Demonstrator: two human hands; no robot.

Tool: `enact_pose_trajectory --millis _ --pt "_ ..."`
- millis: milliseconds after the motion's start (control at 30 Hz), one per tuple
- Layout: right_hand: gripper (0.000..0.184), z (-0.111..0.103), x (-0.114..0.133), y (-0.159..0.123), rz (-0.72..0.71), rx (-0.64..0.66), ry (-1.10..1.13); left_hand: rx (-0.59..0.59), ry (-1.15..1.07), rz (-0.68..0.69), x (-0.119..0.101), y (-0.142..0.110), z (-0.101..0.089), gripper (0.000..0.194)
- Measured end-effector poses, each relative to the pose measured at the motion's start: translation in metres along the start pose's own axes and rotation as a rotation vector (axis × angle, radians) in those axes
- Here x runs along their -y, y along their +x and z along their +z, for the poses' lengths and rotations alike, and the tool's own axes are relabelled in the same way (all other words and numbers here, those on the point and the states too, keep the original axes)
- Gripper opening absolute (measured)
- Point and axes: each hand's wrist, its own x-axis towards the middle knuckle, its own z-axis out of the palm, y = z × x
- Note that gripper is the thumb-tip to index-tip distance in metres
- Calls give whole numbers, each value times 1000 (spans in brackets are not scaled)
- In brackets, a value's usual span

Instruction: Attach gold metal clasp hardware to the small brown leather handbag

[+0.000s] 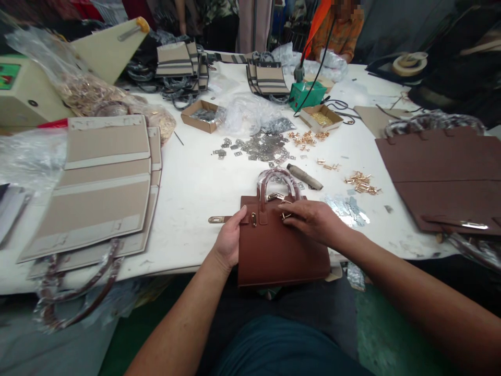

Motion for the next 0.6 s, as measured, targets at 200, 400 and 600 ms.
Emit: enact_pose_trajectory --millis 200,400,600 --pt "27 -3 6 -6 5 -25 50 2 -14 -13 0 2 -1 58" --pt "28 -3 4 -2 -60 6 -12 -8 -11 -14 0 2 1 56" --pt "26 3 -1 -2 -82 30 -117 -27 -8 7 0 3 2 55"
